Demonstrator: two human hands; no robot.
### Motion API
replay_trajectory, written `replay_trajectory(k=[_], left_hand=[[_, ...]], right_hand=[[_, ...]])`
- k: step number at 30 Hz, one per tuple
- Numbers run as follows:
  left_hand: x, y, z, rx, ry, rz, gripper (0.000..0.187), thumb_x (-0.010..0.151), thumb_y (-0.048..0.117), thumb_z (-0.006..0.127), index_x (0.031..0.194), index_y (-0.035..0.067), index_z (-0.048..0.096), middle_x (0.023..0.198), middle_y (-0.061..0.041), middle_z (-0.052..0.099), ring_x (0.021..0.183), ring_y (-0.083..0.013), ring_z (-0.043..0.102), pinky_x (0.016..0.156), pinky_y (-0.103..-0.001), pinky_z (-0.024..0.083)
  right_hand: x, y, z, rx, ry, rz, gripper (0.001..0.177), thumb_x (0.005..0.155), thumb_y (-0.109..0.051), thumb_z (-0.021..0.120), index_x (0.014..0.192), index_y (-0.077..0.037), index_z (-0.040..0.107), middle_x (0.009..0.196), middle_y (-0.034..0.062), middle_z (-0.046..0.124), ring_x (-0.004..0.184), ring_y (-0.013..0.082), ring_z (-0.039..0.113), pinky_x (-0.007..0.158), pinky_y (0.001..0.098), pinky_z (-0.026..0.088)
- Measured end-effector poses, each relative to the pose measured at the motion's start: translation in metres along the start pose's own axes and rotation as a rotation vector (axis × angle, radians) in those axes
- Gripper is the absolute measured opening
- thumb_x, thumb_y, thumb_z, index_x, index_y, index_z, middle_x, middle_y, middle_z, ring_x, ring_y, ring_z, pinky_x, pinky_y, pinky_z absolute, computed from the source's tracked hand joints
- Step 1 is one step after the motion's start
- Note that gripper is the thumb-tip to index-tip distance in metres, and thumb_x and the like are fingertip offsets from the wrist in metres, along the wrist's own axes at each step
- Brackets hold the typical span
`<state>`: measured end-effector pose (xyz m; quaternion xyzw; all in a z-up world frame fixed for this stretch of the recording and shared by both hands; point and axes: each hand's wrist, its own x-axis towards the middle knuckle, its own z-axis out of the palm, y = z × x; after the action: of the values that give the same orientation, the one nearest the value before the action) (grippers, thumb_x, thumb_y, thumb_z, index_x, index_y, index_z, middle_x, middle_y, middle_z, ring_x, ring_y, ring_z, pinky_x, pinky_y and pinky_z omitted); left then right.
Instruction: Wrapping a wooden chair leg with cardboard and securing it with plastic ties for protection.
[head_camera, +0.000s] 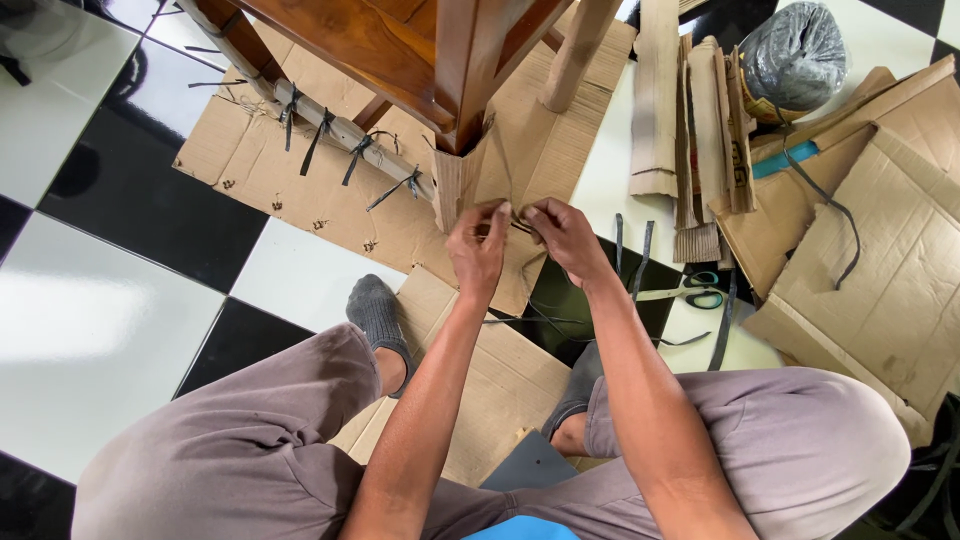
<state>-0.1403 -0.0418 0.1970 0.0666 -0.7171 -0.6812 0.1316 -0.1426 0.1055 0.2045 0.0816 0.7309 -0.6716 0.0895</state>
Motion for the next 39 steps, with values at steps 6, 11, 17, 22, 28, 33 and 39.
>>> replay_trajectory(k=[6, 11, 17, 22, 28, 33, 39], left_hand=[[0.026, 0.003, -0.010, 0.325, 0.220, 0.160, 0.096, 0.078, 0.033, 0.092, 0.152, 0.004, 0.038, 0.148, -0.024, 0.045, 0.144, -0.0427, 0.039, 0.122, -0.054, 0.030], [0.062, -0.009, -0.010, 0.376, 0.024, 0.021, 0.097, 0.086, 0.019, 0.086, 0.162, 0.008, 0.025, 0.158, -0.026, 0.040, 0.146, -0.0464, 0.039, 0.122, -0.060, 0.032], [0.072, -0.002, -0.013, 0.259, 0.014, 0.176, 0.078, 0.094, 0.026, 0.077, 0.155, 0.002, 0.034, 0.148, -0.029, 0.049, 0.139, -0.0500, 0.046, 0.118, -0.059, 0.038], [0.080, 0.005, -0.016, 0.264, -0.059, 0.003, 0.064, 0.090, 0.038, 0.078, 0.143, 0.024, 0.046, 0.123, -0.018, 0.065, 0.123, -0.0450, 0.061, 0.104, -0.059, 0.047], [0.091, -0.010, -0.017, 0.183, -0.105, -0.011, 0.049, 0.082, 0.041, 0.081, 0.121, 0.025, 0.057, 0.104, -0.014, 0.070, 0.107, -0.0421, 0.068, 0.084, -0.052, 0.051], [0.088, 0.007, -0.017, -0.021, -0.225, 0.086, 0.042, 0.084, 0.016, 0.076, 0.123, 0.017, 0.062, 0.113, -0.018, 0.072, 0.115, -0.0425, 0.066, 0.095, -0.053, 0.051], [0.089, -0.001, -0.023, -0.071, -0.275, 0.085, 0.049, 0.083, 0.005, 0.077, 0.130, 0.011, 0.063, 0.120, -0.017, 0.072, 0.119, -0.0376, 0.066, 0.105, -0.053, 0.047]], right_hand=[[0.011, 0.018, -0.006, 0.184, 0.313, 0.027, 0.023, 0.110, -0.027, 0.056, 0.111, -0.007, 0.067, 0.074, 0.0015, 0.053, 0.054, 0.0042, 0.038, 0.043, 0.0197, 0.029], [0.005, -0.009, 0.017, 0.256, 0.285, -0.012, 0.025, 0.107, -0.022, 0.058, 0.124, -0.005, 0.066, 0.084, 0.0031, 0.060, 0.055, 0.0024, 0.039, 0.044, 0.0176, 0.027], [0.006, -0.052, 0.041, 0.257, 0.283, -0.087, 0.030, 0.101, -0.007, 0.056, 0.129, -0.008, 0.066, 0.091, 0.0040, 0.067, 0.057, 0.0006, 0.043, 0.047, 0.0150, 0.030], [0.024, -0.070, 0.057, 0.170, 0.318, -0.152, 0.029, 0.101, -0.006, 0.058, 0.128, -0.008, 0.069, 0.104, 0.0089, 0.071, 0.078, 0.0056, 0.058, 0.063, 0.0184, 0.041], [0.038, -0.098, 0.066, -0.092, 0.274, -0.249, 0.028, 0.104, -0.007, 0.060, 0.130, -0.010, 0.071, 0.114, 0.0167, 0.075, 0.099, 0.0257, 0.075, 0.086, 0.0371, 0.057], [0.041, -0.101, 0.066, -0.099, -0.049, -0.354, 0.050, 0.083, -0.014, 0.073, 0.131, -0.006, 0.062, 0.115, 0.0174, 0.067, 0.093, 0.0282, 0.069, 0.085, 0.0468, 0.057], [0.062, -0.087, 0.056, 0.121, -0.249, -0.279, 0.080, 0.076, -0.017, 0.095, 0.143, -0.007, 0.053, 0.129, 0.0139, 0.063, 0.109, 0.0306, 0.064, 0.098, 0.0498, 0.054]])
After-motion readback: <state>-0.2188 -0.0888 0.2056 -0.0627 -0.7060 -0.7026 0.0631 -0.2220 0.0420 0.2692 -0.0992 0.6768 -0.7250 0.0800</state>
